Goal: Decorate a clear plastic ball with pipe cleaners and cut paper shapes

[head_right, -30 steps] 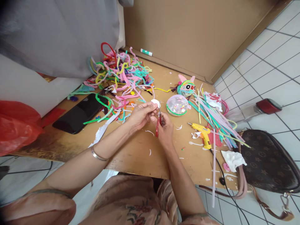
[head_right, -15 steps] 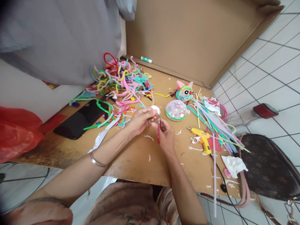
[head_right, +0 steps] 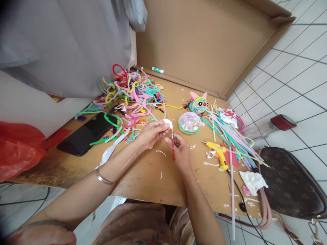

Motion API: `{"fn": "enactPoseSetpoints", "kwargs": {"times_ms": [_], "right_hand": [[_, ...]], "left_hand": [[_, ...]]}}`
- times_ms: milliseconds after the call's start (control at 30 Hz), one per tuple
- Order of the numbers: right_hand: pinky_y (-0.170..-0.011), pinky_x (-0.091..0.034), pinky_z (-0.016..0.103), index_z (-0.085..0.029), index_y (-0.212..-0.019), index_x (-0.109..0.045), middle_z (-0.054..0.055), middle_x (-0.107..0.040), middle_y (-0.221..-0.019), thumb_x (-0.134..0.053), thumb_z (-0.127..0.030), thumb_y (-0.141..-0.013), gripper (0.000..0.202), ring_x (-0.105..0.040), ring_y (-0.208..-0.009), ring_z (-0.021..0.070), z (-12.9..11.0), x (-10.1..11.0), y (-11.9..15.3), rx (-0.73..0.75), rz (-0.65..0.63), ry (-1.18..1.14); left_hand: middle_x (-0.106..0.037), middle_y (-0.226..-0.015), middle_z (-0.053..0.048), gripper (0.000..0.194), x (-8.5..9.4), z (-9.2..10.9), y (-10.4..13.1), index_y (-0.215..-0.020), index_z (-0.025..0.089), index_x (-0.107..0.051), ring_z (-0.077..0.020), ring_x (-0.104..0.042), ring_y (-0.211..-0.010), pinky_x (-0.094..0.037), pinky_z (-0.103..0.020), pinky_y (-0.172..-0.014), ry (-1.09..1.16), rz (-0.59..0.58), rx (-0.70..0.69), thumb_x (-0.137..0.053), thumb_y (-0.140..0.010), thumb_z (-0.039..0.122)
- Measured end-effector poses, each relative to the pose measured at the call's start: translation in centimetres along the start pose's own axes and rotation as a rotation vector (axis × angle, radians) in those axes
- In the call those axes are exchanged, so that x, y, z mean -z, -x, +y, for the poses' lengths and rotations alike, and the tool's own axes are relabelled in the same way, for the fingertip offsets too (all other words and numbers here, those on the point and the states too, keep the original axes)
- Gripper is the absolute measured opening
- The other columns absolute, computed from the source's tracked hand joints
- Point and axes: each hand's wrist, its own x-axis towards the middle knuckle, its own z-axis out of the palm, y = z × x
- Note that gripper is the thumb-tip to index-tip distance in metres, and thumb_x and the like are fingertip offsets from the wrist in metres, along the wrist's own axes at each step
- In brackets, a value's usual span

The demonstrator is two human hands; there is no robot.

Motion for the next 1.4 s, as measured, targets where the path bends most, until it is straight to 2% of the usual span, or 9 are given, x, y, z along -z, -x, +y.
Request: {"fn": "enactPoseSetpoints", "kwargs": {"times_ms": [333,667,800,1000,1267,1400], "right_hand": [[-0.050,-0.029,0.023,-0.018,-0.069,-0.056,-0.005,-0.041,-0.059,-0.073,-0.050,-0.074,0.036,-0.033,-0.054,0.0081,-0.5,0.4,0.1,-0.018,-0.036,0.049],[-0.051,-0.032,0.023,-0.018,-0.087,-0.064,-0.005,-0.047,-0.064,-0.071,-0.053,-0.075,0.037,-0.038,-0.053,0.0081,-0.6,0.8,0.1,-0.023,-0.050,0.009],[-0.052,-0.033,0.023,-0.018,-0.082,-0.065,-0.005,-0.045,-0.062,-0.074,-0.051,-0.073,0.036,-0.036,-0.054,0.0078,-0.8,0.9,0.0,-0.005,-0.043,0.018],[-0.052,-0.030,0.023,-0.017,-0.070,-0.059,-0.005,-0.041,-0.060,-0.075,-0.051,-0.071,0.038,-0.032,-0.055,0.0076,-1.0,0.9,0.0,-0.023,-0.053,0.023],[-0.052,-0.026,0.023,-0.017,-0.074,-0.061,-0.004,-0.040,-0.060,-0.076,-0.052,-0.068,0.039,-0.032,-0.057,0.0087,-0.7,1.3,0.1,-0.081,-0.061,0.047],[-0.050,-0.024,0.023,-0.017,-0.073,-0.061,-0.005,-0.037,-0.058,-0.076,-0.051,-0.069,0.038,-0.028,-0.054,0.0075,-1.0,1.3,0.3,-0.099,-0.078,0.059]], "left_hand": [[-0.063,-0.065,-0.001,0.039,0.5,0.6,-0.2,-0.067,0.010,-0.069,-0.0052,-0.050,-0.057,-0.036,-0.020,-0.056,-0.091,-0.034,0.027,-0.088,-0.051,0.040],[-0.064,-0.064,-0.003,0.033,0.8,0.2,-0.3,-0.067,0.010,-0.068,-0.0070,-0.050,-0.058,-0.037,-0.022,-0.059,-0.195,-0.083,0.039,-0.084,-0.057,0.037],[-0.064,-0.065,-0.002,0.030,1.0,0.4,-0.2,-0.068,0.011,-0.069,-0.0063,-0.049,-0.057,-0.037,-0.022,-0.058,-0.272,-0.084,0.030,-0.081,-0.062,0.038],[-0.060,-0.061,0.000,0.030,0.9,1.2,-0.1,-0.065,0.010,-0.069,-0.0061,-0.047,-0.055,-0.035,-0.022,-0.057,-0.307,-0.098,0.025,-0.081,-0.057,0.036],[-0.060,-0.059,0.000,0.032,1.2,1.5,-0.2,-0.061,0.011,-0.066,-0.0059,-0.048,-0.053,-0.037,-0.023,-0.059,-0.327,-0.117,0.051,-0.082,-0.055,0.037],[-0.062,-0.060,0.000,0.033,1.4,1.9,-0.2,-0.062,0.011,-0.067,-0.0063,-0.050,-0.054,-0.037,-0.023,-0.058,-0.346,-0.145,0.054,-0.083,-0.055,0.039]]}}
